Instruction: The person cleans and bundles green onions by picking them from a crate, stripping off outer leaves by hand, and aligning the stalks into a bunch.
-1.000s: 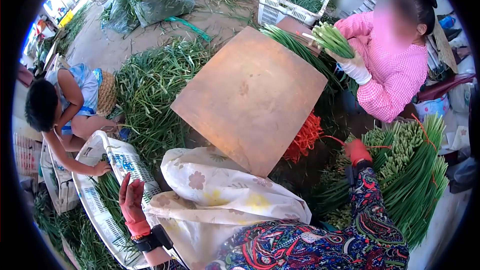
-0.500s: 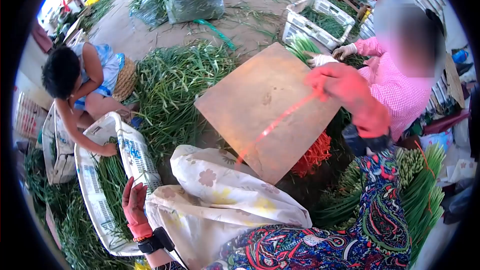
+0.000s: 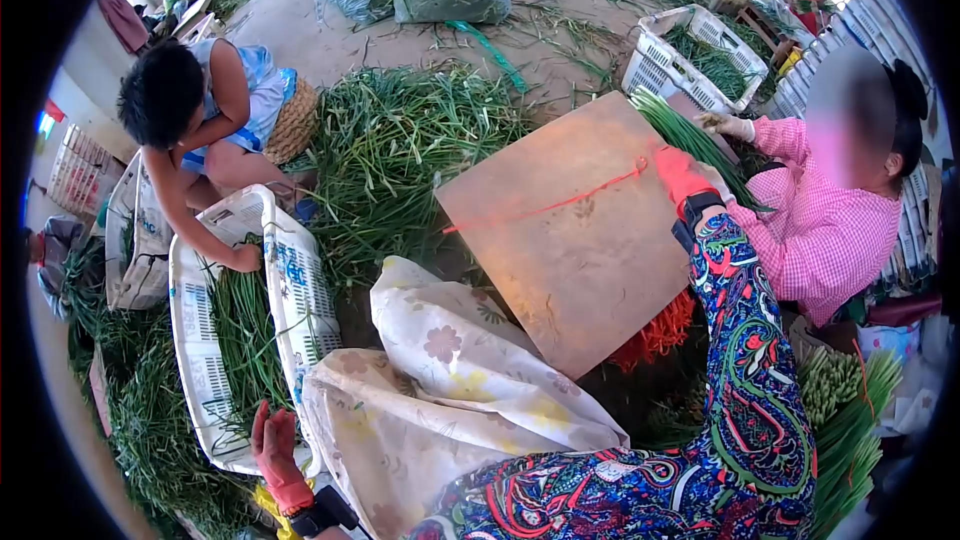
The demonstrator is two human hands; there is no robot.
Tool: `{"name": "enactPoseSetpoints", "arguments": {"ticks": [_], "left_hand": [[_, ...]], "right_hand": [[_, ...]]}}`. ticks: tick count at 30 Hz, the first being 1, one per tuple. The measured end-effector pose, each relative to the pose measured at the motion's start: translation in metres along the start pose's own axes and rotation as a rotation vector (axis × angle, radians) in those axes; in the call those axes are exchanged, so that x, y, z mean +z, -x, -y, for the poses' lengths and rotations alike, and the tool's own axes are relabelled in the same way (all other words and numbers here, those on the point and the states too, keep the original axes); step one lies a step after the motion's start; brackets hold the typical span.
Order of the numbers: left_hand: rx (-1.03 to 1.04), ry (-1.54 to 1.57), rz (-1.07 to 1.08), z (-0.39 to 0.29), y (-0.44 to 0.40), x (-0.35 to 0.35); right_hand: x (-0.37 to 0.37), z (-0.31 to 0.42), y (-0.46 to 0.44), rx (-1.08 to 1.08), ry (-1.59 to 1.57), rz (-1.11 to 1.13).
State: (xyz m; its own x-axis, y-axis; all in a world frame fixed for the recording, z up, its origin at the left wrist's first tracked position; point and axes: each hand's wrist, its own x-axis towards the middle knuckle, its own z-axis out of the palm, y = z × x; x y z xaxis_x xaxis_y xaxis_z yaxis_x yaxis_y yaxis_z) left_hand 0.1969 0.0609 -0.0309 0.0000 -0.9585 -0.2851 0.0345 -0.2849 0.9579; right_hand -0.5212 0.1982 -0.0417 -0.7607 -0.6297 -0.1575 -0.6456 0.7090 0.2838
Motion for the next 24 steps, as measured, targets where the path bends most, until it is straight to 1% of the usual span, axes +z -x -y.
{"name": "enactPoseSetpoints", "arguments": {"ticks": [2, 3, 4, 6, 8, 11, 14, 16, 17, 18, 19, 20, 21, 23, 24], "left_hand": [[-0.023, -0.006, -0.004, 0.003, 0.0, -0.002], [-0.027, -0.014, -0.005, 0.003, 0.0, -0.001], [-0.028, -0.024, -0.004, 0.001, 0.001, 0.0], [-0.034, -0.036, -0.009, -0.002, 0.001, 0.004], [-0.043, -0.037, -0.041, -0.005, 0.002, 0.01], [-0.025, -0.022, -0.006, -0.009, 0.007, 0.005], [0.04, 0.019, -0.003, -0.003, 0.013, -0.027], [0.037, 0.077, -0.089, 0.004, 0.017, -0.05], [0.05, 0.094, -0.102, 0.002, 0.022, -0.055], [0.043, 0.15, -0.118, 0.008, 0.028, -0.058], [0.021, 0.142, -0.149, 0.011, 0.038, -0.059], [0.003, 0.167, -0.128, 0.013, 0.042, -0.065], [-0.001, 0.145, -0.161, 0.013, 0.048, -0.065], [0.021, 0.188, -0.177, 0.021, 0.052, -0.076], [0.024, 0.209, -0.181, 0.027, 0.053, -0.082]], "right_hand": [[0.002, 0.004, -0.007, -0.005, 0.274, -0.032], [0.0, 0.012, -0.006, -0.033, 0.255, -0.079], [0.0, 0.025, 0.0, -0.083, 0.082, -0.117], [0.017, 0.065, 0.02, -0.148, -0.894, -0.053], [0.044, 0.097, 0.028, -0.676, -0.144, -0.202], [0.03, 0.121, 0.063, -0.718, -0.002, -0.073], [0.037, 0.111, 0.073, -0.757, -0.071, -0.407], [-0.011, 0.114, 0.096, -0.798, -0.222, -0.417], [-0.014, 0.113, 0.098, -0.908, -0.36, -0.52], [-0.043, 0.122, 0.118, -0.953, -0.385, -0.453], [-0.056, 0.13, 0.123, -0.995, -0.532, -0.418], [-0.07, 0.142, 0.134, -0.992, -0.48, -0.371], [-0.08, 0.158, 0.144, -0.979, -0.419, -0.331], [-0.092, 0.193, 0.17, -1.058, -0.743, -0.041], [-0.098, 0.211, 0.177, -1.057, -0.847, 0.103]]}}
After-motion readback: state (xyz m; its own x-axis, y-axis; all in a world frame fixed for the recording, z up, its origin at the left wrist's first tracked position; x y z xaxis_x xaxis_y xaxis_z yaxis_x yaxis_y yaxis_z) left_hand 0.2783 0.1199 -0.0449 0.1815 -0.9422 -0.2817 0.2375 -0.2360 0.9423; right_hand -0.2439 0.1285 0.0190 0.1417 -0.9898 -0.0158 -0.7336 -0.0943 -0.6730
